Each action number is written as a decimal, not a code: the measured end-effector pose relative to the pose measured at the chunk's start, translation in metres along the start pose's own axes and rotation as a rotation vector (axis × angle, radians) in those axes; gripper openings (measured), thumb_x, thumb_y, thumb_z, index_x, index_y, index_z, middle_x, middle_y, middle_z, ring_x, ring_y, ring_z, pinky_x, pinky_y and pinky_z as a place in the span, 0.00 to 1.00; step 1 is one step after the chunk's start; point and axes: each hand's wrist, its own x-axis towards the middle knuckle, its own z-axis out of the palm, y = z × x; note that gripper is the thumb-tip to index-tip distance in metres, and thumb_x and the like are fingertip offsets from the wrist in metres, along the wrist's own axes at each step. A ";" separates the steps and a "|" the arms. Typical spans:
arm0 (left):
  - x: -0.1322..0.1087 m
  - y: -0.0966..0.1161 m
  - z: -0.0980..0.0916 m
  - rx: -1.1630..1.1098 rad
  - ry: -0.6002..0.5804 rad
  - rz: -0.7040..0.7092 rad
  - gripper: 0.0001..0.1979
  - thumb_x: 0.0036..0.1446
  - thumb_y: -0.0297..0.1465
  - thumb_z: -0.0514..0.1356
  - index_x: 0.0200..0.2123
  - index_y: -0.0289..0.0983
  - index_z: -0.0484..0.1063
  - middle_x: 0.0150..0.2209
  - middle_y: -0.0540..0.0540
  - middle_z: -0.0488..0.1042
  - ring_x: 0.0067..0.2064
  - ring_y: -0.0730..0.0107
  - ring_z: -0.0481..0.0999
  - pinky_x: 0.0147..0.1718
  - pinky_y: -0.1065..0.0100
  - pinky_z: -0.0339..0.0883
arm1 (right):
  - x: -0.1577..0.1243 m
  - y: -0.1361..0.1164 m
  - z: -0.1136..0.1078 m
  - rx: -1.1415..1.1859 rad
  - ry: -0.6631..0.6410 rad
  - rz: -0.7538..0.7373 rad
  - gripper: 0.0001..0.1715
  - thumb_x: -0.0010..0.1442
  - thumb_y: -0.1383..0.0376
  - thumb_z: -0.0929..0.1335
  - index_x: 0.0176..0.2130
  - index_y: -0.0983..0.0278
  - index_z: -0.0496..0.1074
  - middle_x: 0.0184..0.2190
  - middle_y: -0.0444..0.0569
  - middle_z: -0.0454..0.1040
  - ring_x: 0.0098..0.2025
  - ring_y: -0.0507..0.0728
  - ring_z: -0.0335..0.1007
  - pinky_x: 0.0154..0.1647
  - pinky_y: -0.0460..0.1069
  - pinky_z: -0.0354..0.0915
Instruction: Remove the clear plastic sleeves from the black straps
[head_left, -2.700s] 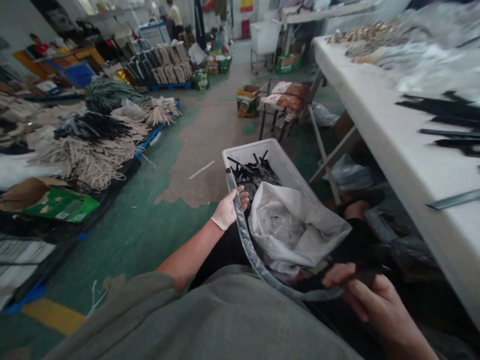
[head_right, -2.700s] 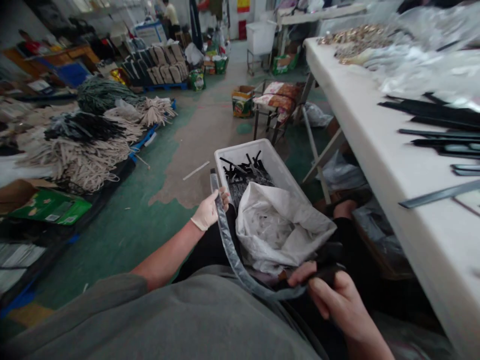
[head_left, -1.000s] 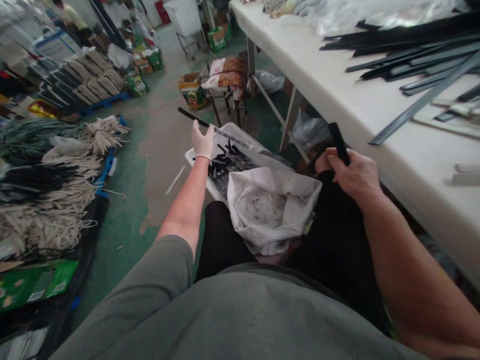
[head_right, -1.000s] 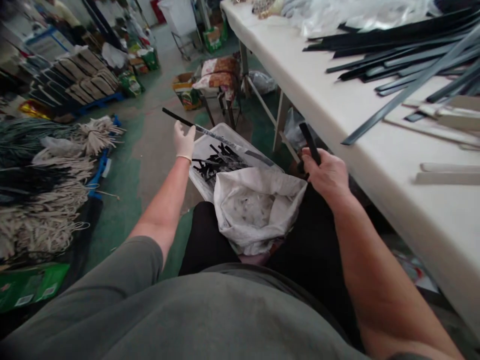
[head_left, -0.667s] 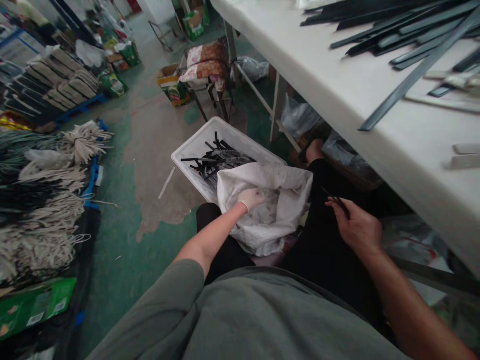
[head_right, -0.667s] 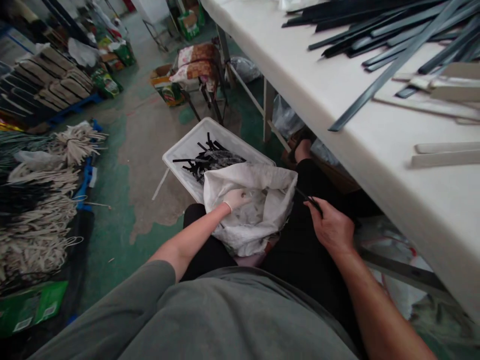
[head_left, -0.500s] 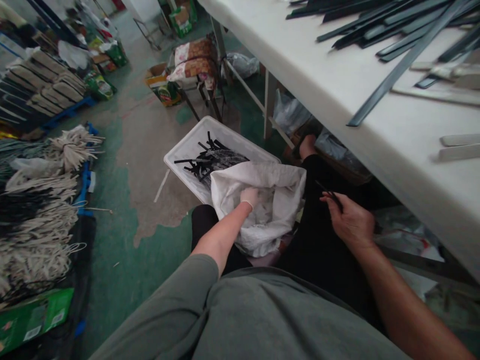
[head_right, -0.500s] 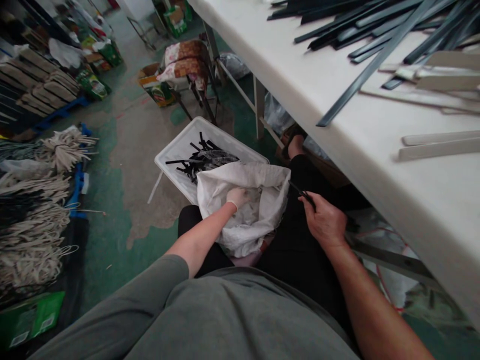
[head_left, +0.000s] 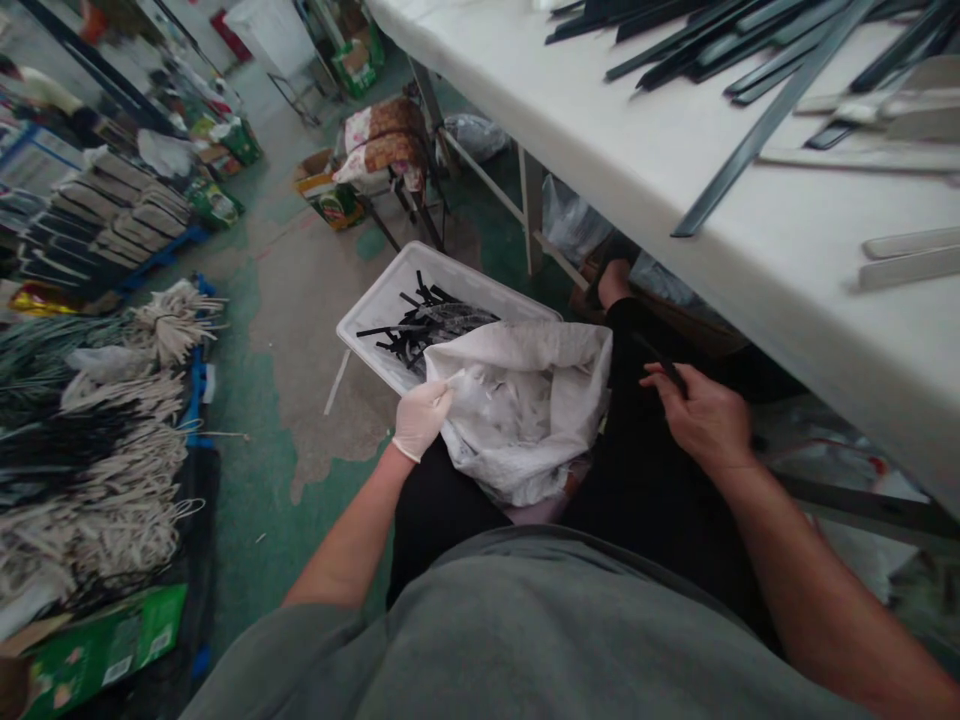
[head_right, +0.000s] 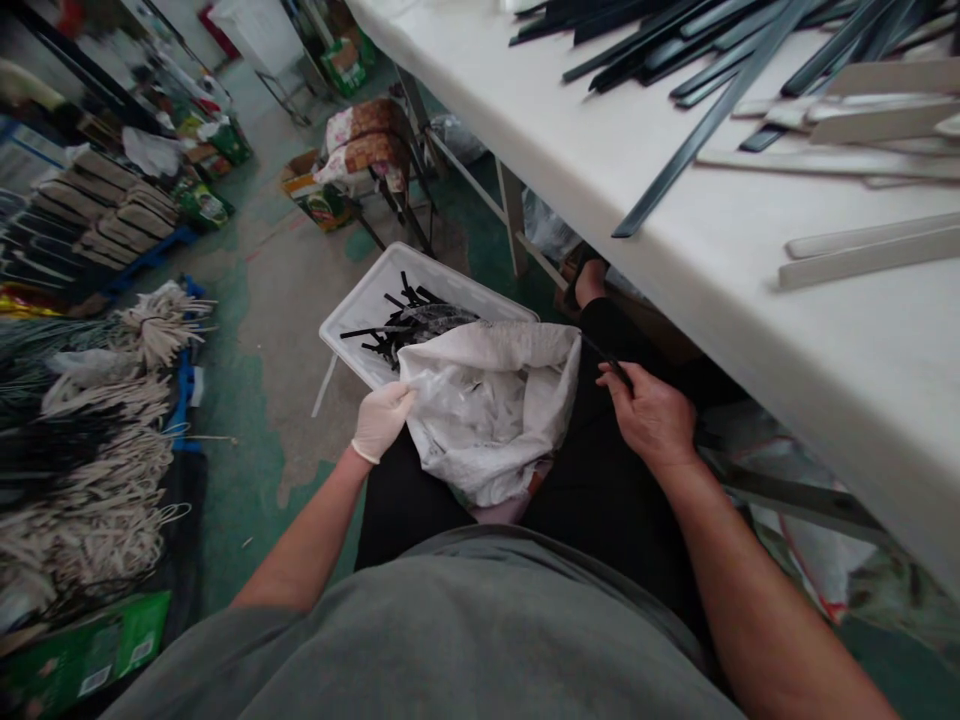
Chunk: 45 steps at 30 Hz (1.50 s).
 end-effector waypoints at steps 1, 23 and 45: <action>-0.014 0.003 -0.008 -0.101 0.047 -0.017 0.11 0.58 0.37 0.59 0.33 0.38 0.78 0.34 0.46 0.78 0.37 0.66 0.75 0.40 0.68 0.64 | 0.001 -0.003 -0.004 0.066 -0.047 0.053 0.22 0.64 0.52 0.62 0.43 0.62 0.77 0.32 0.52 0.80 0.26 0.57 0.70 0.26 0.49 0.58; -0.056 0.085 -0.003 -0.710 0.000 -0.027 0.15 0.57 0.34 0.60 0.46 0.39 0.78 0.39 0.47 0.79 0.40 0.66 0.76 0.42 0.68 0.68 | -0.048 -0.143 0.018 0.850 -0.803 0.088 0.32 0.48 0.49 0.74 0.45 0.68 0.74 0.15 0.40 0.67 0.13 0.45 0.48 0.13 0.44 0.42; -0.082 0.077 0.031 -1.093 -0.556 -0.357 0.22 0.43 0.43 0.71 0.38 0.34 0.78 0.28 0.47 0.77 0.29 0.72 0.74 0.34 0.69 0.65 | 0.000 -0.148 0.039 0.785 -0.440 0.019 0.18 0.47 0.54 0.74 0.30 0.66 0.72 0.14 0.39 0.65 0.13 0.45 0.50 0.13 0.44 0.46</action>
